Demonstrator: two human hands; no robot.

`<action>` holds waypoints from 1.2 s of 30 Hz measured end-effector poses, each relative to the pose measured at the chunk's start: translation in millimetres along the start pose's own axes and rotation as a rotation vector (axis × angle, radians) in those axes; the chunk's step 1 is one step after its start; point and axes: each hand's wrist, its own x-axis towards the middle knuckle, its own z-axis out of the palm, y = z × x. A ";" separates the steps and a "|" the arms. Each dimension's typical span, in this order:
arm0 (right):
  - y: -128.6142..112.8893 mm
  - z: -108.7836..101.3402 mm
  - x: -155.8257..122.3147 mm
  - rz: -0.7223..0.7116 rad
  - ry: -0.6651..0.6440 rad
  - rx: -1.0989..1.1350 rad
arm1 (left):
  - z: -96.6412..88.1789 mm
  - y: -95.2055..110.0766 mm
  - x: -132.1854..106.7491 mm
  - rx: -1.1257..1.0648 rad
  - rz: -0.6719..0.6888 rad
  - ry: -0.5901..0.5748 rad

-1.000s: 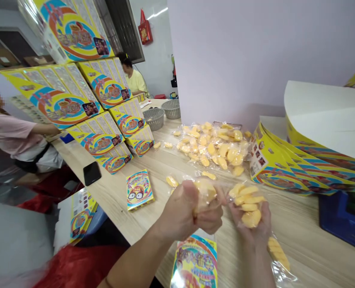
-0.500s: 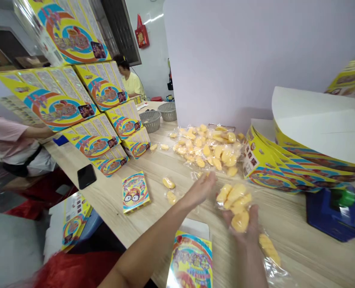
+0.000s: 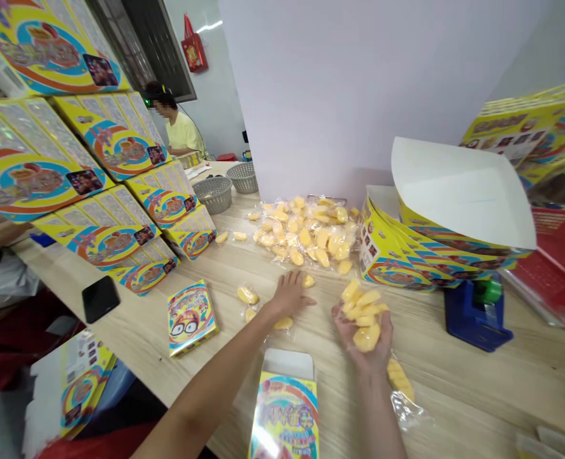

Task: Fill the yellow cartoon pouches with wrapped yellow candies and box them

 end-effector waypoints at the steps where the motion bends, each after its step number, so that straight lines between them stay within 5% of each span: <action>1: -2.2 -1.1 0.4 -0.005 0.005 0.020 | -0.8 -5.4 -1.1 -0.031 -0.017 0.026; 4: -4.2 -2.8 1.1 0.015 0.011 0.047 | -4.4 -5.6 -6.8 -0.181 -0.057 0.076; 7: -1.8 -2.4 1.9 0.020 0.014 0.024 | -13.8 15.6 -19.7 -0.398 -0.070 0.040; 15: -0.9 -6.4 4.0 0.044 0.002 -0.015 | -40.8 92.1 -88.3 -1.326 0.075 -0.298; 21: -0.6 -12.6 5.6 -0.003 -0.039 -0.064 | -42.8 107.3 -114.5 -1.180 0.290 -0.356; 26: 1.1 -9.2 4.3 -0.017 -0.063 -0.079 | -48.5 110.8 -127.1 -1.267 0.265 -0.432; 36: 1.8 -4.5 0.7 -0.006 -0.006 -0.080 | -47.4 123.2 -139.5 -1.277 0.302 -0.209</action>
